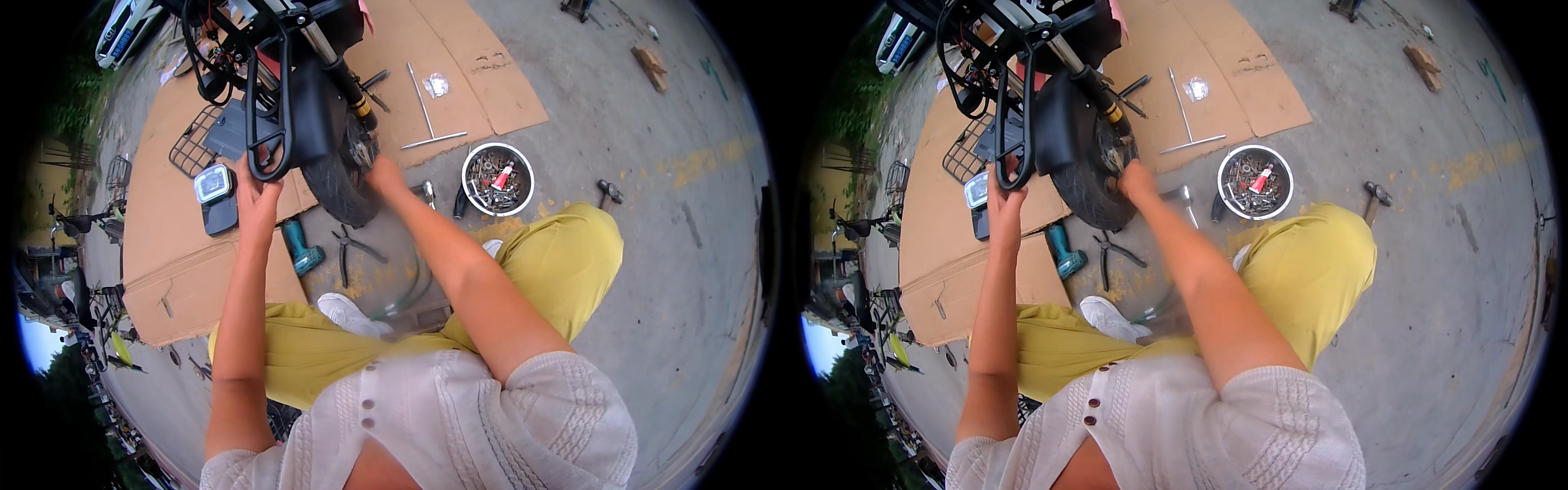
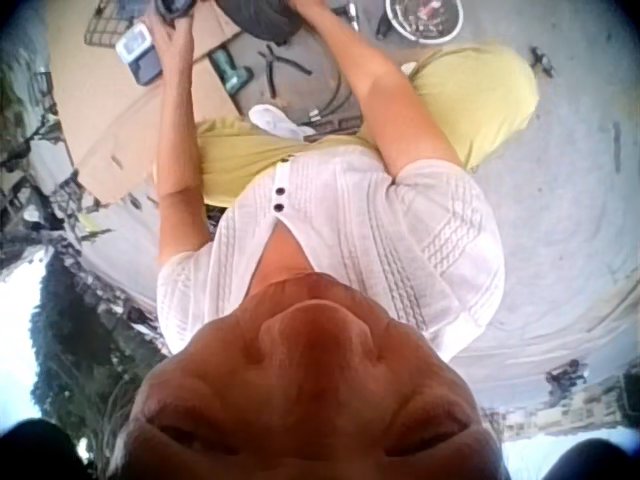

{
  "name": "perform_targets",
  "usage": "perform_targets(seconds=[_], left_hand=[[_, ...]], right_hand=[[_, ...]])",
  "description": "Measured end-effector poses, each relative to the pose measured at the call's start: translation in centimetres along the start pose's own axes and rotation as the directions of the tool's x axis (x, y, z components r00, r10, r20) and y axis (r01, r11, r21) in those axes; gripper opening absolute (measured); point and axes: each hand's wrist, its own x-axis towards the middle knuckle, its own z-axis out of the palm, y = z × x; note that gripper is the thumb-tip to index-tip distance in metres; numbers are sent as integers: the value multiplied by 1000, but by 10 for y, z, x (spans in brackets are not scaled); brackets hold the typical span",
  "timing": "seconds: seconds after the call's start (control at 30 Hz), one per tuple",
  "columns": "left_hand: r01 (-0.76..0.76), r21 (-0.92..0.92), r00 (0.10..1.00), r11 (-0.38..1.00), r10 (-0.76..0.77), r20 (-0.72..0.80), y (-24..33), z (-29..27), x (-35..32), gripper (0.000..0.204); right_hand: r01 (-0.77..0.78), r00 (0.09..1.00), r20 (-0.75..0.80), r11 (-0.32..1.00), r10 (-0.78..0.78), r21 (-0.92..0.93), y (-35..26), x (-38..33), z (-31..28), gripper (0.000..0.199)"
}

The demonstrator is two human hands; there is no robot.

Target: The person assembles an electric scooter by tightening bolts on the front wheel, attaching the handlebars, and installing the headlight. They also attach a front basket and a pink plastic panel to the body of the scooter.

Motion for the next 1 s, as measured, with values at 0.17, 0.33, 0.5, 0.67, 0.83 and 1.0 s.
perform_targets(seconds=[0.17, 0.33, 0.5, 0.67, 0.83, 1.0], left_hand=[[373, -708, 919, 600, -136, 369, 28, -5, -6, 47], [369, -586, 928, 722, -319, 191, 28, 8, 15, 30], [245, -516, 958, 821, -286, -1, 26, 21, 14, 25], [279, -578, 948, 767, -316, 39, 29, 20, 10, 26], [247, -543, 960, 803, -277, 27, 33, 26, 14, 30], [243, -549, 959, 800, -282, 15, 29, 24, 11, 28]], right_hand=[[114, 992, -43, 989, -119, -96, 1, 0, 1, 23], [135, 982, -116, 984, -149, -120, 5, 9, 7, 18], [51, 998, 43, 996, -48, -72, -8, -4, -8, 22], [-42, 999, -23, 999, 42, -1, -13, -22, -7, 36], [31, 998, -47, 996, -35, -78, -8, -5, -9, 25], [71, 997, -5, 994, -72, -86, -9, -5, -9, 24]])
